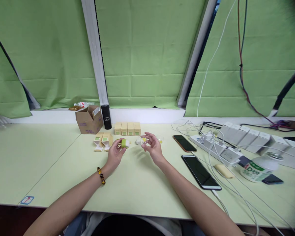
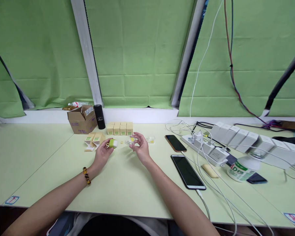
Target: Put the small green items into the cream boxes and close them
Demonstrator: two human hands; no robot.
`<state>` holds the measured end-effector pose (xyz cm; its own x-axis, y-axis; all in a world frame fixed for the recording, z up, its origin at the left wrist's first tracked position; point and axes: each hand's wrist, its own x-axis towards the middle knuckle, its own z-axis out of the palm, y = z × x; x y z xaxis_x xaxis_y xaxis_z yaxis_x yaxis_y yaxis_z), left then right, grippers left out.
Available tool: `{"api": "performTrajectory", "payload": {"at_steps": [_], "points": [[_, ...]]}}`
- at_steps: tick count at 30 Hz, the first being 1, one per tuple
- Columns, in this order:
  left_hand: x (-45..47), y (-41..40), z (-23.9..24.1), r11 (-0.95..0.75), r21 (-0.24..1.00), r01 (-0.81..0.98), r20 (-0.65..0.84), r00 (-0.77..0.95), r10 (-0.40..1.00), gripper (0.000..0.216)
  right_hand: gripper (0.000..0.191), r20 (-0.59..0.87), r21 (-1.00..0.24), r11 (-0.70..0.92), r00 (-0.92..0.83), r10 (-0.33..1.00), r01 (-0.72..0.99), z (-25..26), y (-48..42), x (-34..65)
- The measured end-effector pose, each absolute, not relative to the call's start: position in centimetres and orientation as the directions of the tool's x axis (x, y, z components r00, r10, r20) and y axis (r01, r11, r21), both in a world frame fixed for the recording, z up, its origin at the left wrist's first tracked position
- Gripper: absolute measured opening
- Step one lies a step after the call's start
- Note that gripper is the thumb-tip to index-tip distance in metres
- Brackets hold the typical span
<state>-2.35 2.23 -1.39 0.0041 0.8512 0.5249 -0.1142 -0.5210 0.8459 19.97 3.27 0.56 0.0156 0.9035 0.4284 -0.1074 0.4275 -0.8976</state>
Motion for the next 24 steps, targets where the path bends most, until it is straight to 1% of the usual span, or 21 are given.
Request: {"api": "performTrajectory", "payload": {"at_steps": [2,5,8,10,12,17,24], "points": [[-2.3,2.0,-1.2,-0.521,0.845,-0.120,0.527,0.027,0.849,0.051,0.061,0.495,-0.869,0.495,0.019,0.869,0.013,0.6,2.7,19.4],[-2.2,1.8,-1.0,-0.520,0.847,-0.111,0.528,0.053,0.848,0.048,0.051,0.595,-0.778,0.590,-0.050,0.802,0.217,0.5,1.9,18.9],[-2.1,1.6,-0.9,-0.540,0.838,-0.079,0.544,0.045,0.838,0.045,0.048,0.671,-0.665,0.672,-0.133,0.729,0.326,-0.1,1.6,18.7],[-2.0,1.6,-0.9,-0.557,0.829,-0.048,0.559,0.047,0.828,0.044,0.047,0.692,-0.623,0.705,-0.182,0.699,0.339,-0.4,1.7,18.7],[-2.1,1.6,-0.9,-0.579,0.815,-0.012,0.579,0.055,0.814,0.044,0.045,0.696,-0.609,0.722,-0.216,0.685,0.327,-0.7,1.8,18.7],[-2.3,1.4,-0.5,-0.625,0.778,0.058,0.621,0.070,0.780,0.038,0.039,0.698,-0.625,0.733,-0.228,0.679,0.269,-0.7,1.6,18.6],[-2.5,1.2,-0.6,-0.650,0.746,0.147,0.642,0.104,0.760,0.038,0.040,0.710,-0.635,0.743,-0.220,0.669,0.211,-0.6,1.5,18.4]]}}
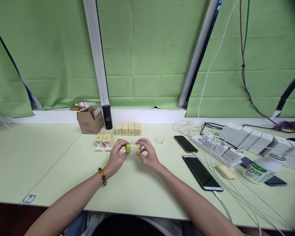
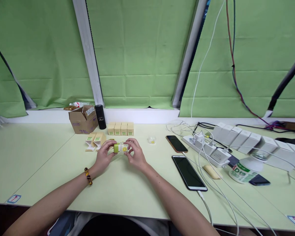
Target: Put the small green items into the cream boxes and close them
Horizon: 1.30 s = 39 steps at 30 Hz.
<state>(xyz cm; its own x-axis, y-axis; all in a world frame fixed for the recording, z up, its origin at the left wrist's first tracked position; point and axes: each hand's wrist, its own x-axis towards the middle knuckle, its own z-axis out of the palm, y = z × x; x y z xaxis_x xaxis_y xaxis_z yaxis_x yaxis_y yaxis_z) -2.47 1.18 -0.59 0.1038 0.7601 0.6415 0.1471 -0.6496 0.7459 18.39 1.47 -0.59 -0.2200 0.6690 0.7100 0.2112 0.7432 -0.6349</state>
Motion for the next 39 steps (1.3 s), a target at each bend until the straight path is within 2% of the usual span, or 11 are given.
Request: {"api": "performTrajectory", "payload": {"at_steps": [13,26,35,39], "points": [[-2.6,0.7,-0.4,-0.653,0.713,0.254,0.637,0.152,0.755,0.041,0.037,0.693,-0.635,0.747,-0.285,0.663,0.195,-0.8,1.3,18.3],[-2.6,0.3,0.0,-0.637,0.722,0.269,0.607,0.196,0.770,0.046,0.043,0.573,-0.727,0.665,-0.381,0.726,0.174,-0.6,1.2,18.4],[-2.4,-0.2,0.3,-0.637,0.721,0.274,0.585,0.253,0.771,0.045,0.043,0.505,-0.829,0.558,-0.383,0.774,0.035,-0.7,1.5,18.3],[-2.5,-0.2,0.4,-0.639,0.720,0.271,0.577,0.278,0.768,0.043,0.044,0.437,-0.886,0.462,-0.398,0.806,-0.037,-1.0,1.7,18.3]]}}
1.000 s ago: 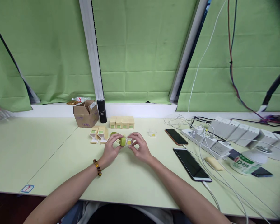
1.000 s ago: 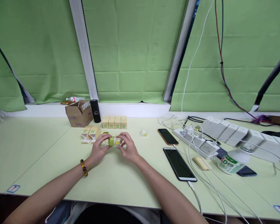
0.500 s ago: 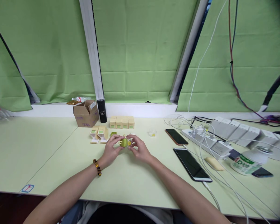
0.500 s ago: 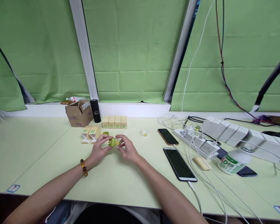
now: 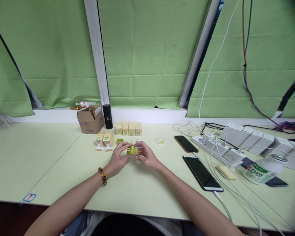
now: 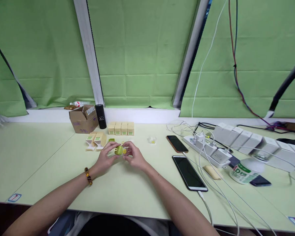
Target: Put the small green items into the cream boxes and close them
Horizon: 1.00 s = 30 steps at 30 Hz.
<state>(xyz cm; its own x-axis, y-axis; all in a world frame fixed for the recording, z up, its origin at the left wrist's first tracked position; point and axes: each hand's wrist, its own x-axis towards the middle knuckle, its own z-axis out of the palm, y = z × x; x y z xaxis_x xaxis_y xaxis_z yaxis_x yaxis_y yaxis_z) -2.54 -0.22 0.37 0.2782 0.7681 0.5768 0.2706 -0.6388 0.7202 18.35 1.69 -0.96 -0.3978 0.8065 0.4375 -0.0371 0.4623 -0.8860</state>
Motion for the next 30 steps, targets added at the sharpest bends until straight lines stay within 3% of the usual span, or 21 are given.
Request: {"api": "performTrajectory", "payload": {"at_steps": [9,13,19,30], "points": [[-2.1,-0.3,-0.1,-0.605,0.771,0.200,0.569,0.212,0.795,0.066,0.063,0.374,-0.917,0.279,-0.367,0.852,-0.287,-0.2,1.2,17.2],[-1.6,-0.4,-0.3,-0.529,0.837,0.138,0.506,0.173,0.845,0.049,0.070,0.344,-0.932,0.284,-0.300,0.889,-0.227,-0.4,0.9,16.7],[-1.4,0.0,-0.5,-0.483,0.874,0.057,0.471,0.148,0.869,0.030,0.059,0.346,-0.937,0.321,-0.250,0.904,-0.135,-0.7,0.5,15.8],[-1.8,1.3,-1.1,-0.493,0.870,-0.016,0.491,0.126,0.862,0.025,0.061,0.329,-0.944,0.327,-0.150,0.932,-0.037,-1.5,0.7,15.7]]}}
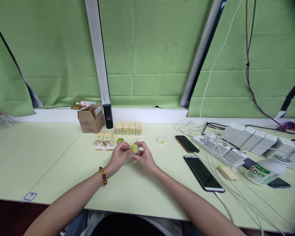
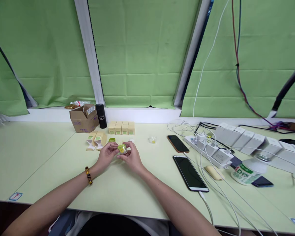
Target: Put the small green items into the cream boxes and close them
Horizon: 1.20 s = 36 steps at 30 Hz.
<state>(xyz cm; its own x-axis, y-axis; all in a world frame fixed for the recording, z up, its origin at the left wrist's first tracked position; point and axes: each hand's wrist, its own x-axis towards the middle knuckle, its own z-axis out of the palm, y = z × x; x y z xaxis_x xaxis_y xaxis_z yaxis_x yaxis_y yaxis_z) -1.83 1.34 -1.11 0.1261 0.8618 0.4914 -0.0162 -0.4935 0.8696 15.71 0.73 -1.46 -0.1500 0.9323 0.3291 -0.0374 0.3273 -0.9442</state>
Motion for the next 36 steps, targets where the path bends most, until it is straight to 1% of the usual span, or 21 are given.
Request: {"api": "performTrajectory", "payload": {"at_steps": [4,7,8,10,14,17,19,22,28,31,33,35,36], "points": [[-1.7,1.5,-1.2,-0.499,0.866,-0.015,0.497,0.109,0.861,0.023,0.062,0.346,-0.938,0.347,-0.131,0.929,-0.015,-1.3,0.4,15.5],[-1.7,1.3,-1.0,-0.542,0.840,0.003,0.540,0.089,0.837,0.022,0.064,0.364,-0.931,0.364,-0.122,0.924,-0.020,-1.1,0.2,15.4],[-1.7,1.1,-0.9,-0.562,0.827,0.010,0.559,0.088,0.825,0.022,0.064,0.364,-0.931,0.362,-0.130,0.922,-0.046,-0.9,0.1,15.4],[-1.8,0.7,-0.5,-0.579,0.815,0.011,0.576,0.090,0.812,0.023,0.064,0.360,-0.930,0.336,-0.180,0.915,-0.150,-0.6,0.1,15.5],[-2.0,-0.1,0.3,-0.527,0.849,-0.041,0.528,0.097,0.844,0.032,0.060,0.356,-0.895,0.246,-0.263,0.896,-0.372,0.3,-0.1,15.9],[-2.0,-0.3,0.5,-0.515,0.856,-0.045,0.517,0.089,0.851,0.031,0.058,0.299,-0.882,0.156,-0.273,0.914,-0.446,0.8,0.0,16.2],[-1.9,-0.2,0.5,-0.512,0.858,-0.028,0.512,0.087,0.854,0.031,0.057,0.248,-0.880,0.089,-0.291,0.924,-0.466,0.8,0.1,16.4],[-1.9,0.1,0.2,-0.495,0.868,-0.023,0.495,0.097,0.863,0.030,0.050,0.183,-0.880,0.013,-0.314,0.932,-0.474,0.7,0.5,16.7],[-1.8,0.5,-0.4,-0.424,0.906,0.014,0.419,0.122,0.900,0.030,0.043,0.112,-0.873,-0.047,-0.294,0.949,-0.486,0.0,1.4,16.9],[-1.9,0.8,-0.5,-0.377,0.925,0.033,0.370,0.135,0.919,0.034,0.041,0.123,-0.855,-0.026,-0.251,0.960,-0.518,-0.3,1.5,16.9],[-2.0,0.9,-0.5,-0.362,0.932,0.025,0.354,0.154,0.923,0.038,0.045,0.167,-0.861,0.037,-0.212,0.963,-0.508,-0.4,1.4,16.7],[-1.9,0.8,-0.5,-0.353,0.936,0.001,0.347,0.173,0.922,0.042,0.053,0.248,-0.892,0.160,-0.162,0.955,-0.423,-0.7,1.2,16.4],[-1.9,0.8,-0.4,-0.349,0.937,-0.014,0.346,0.180,0.921,0.045,0.056,0.299,-0.908,0.238,-0.138,0.944,-0.345,-0.8,1.0,16.2]]}}
